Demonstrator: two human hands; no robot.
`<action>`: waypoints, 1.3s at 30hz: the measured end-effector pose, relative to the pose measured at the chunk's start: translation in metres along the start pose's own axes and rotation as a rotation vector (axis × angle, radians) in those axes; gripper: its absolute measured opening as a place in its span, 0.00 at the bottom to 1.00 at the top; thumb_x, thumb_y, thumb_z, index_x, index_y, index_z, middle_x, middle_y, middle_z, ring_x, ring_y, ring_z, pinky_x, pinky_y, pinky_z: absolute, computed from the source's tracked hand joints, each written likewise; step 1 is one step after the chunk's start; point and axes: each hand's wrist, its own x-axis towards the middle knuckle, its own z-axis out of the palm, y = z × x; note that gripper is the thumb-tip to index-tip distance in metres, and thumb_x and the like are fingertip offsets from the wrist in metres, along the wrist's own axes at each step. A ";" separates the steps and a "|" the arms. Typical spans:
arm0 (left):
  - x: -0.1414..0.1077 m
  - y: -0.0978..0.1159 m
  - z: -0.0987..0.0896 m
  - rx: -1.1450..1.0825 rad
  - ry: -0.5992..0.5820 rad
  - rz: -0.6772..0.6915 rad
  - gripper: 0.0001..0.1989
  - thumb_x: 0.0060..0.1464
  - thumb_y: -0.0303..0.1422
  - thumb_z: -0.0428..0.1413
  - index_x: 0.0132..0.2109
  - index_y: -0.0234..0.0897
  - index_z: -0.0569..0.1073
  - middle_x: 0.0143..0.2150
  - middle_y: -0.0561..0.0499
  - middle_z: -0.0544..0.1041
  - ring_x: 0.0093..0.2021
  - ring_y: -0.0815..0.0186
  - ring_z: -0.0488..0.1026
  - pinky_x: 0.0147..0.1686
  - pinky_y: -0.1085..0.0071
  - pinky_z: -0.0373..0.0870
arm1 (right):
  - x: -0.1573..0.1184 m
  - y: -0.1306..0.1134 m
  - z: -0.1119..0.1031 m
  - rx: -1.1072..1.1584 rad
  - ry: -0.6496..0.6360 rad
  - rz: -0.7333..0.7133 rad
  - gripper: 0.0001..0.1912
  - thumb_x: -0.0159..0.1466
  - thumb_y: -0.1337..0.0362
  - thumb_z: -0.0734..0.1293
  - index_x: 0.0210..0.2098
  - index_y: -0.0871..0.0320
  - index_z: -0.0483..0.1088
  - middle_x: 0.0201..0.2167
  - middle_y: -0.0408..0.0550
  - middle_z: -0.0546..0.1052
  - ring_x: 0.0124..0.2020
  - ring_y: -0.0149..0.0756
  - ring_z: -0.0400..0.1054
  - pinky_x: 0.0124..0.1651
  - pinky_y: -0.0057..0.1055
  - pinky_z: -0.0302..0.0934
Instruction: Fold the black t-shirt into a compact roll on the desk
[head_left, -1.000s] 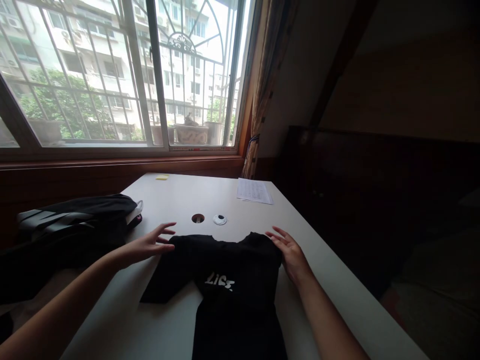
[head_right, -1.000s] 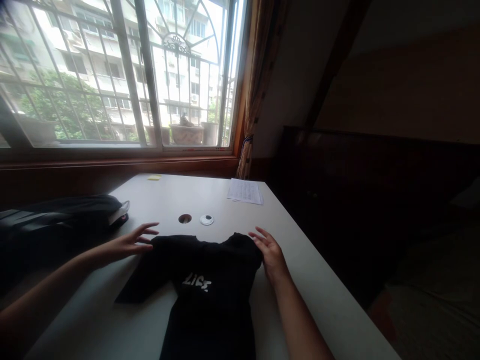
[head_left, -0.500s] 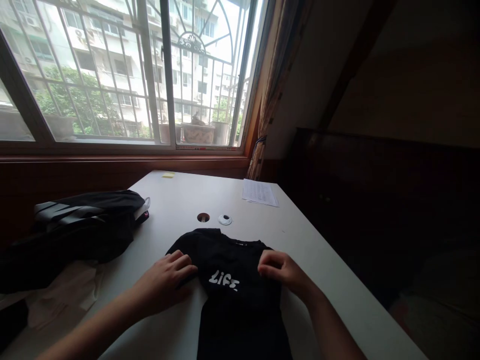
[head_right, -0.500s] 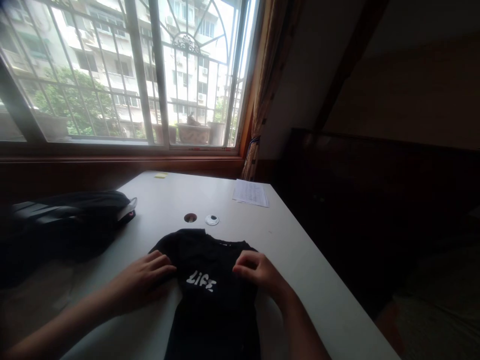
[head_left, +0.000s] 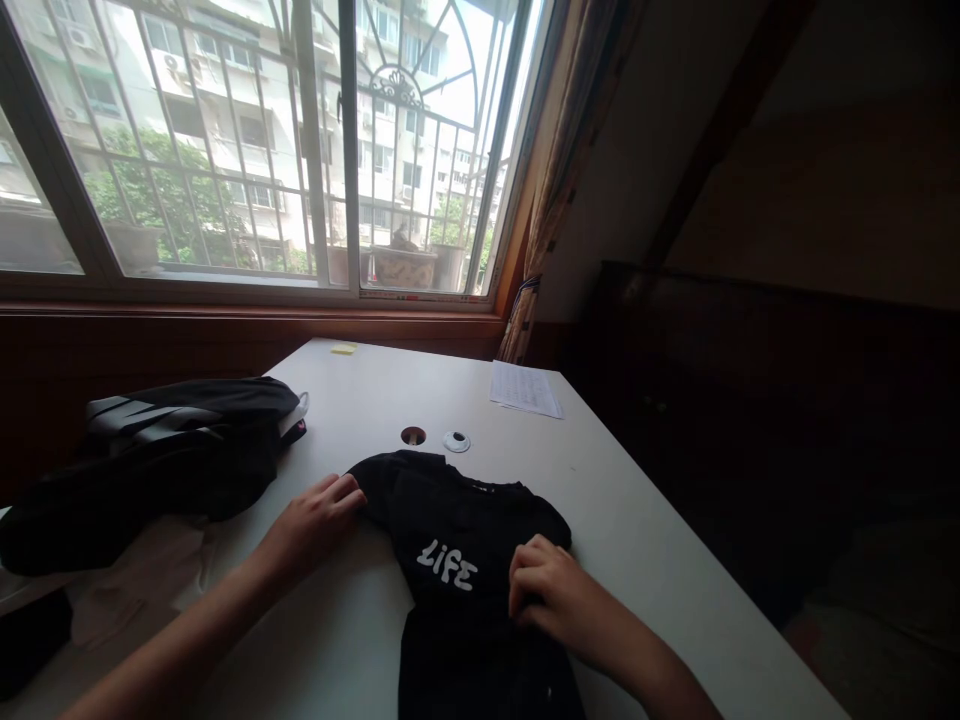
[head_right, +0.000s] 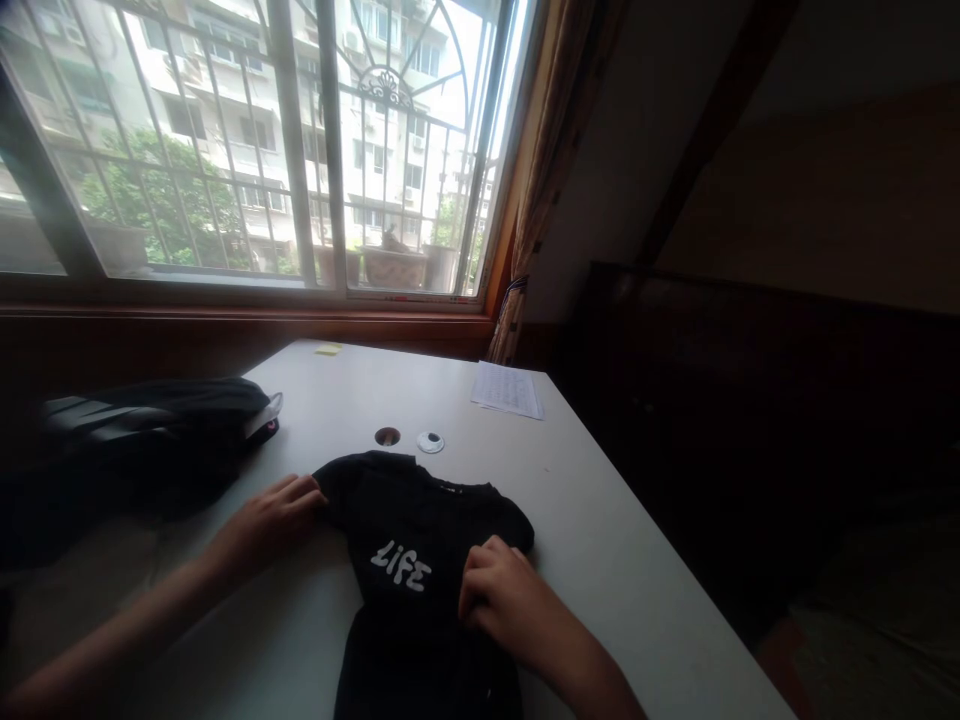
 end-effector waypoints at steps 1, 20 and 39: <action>0.000 -0.003 -0.001 0.008 0.020 -0.007 0.12 0.61 0.21 0.52 0.44 0.41 0.74 0.44 0.48 0.74 0.42 0.60 0.72 0.36 0.68 0.72 | 0.002 0.002 0.000 -0.035 0.022 -0.013 0.11 0.60 0.74 0.68 0.30 0.51 0.77 0.38 0.42 0.77 0.46 0.40 0.66 0.55 0.40 0.58; -0.005 -0.025 -0.018 0.033 0.243 -0.032 0.11 0.66 0.26 0.51 0.48 0.40 0.77 0.42 0.47 0.77 0.41 0.58 0.68 0.36 0.67 0.70 | 0.005 0.016 0.033 -0.168 0.308 -0.188 0.20 0.65 0.75 0.60 0.48 0.50 0.75 0.41 0.46 0.74 0.32 0.32 0.71 0.33 0.28 0.65; -0.010 -0.040 -0.011 -0.333 0.405 -0.371 0.14 0.67 0.40 0.50 0.53 0.41 0.73 0.54 0.45 0.65 0.44 0.61 0.75 0.41 0.64 0.75 | 0.029 0.065 0.004 0.831 0.611 0.403 0.33 0.60 0.36 0.66 0.51 0.56 0.69 0.37 0.51 0.80 0.38 0.47 0.77 0.40 0.42 0.70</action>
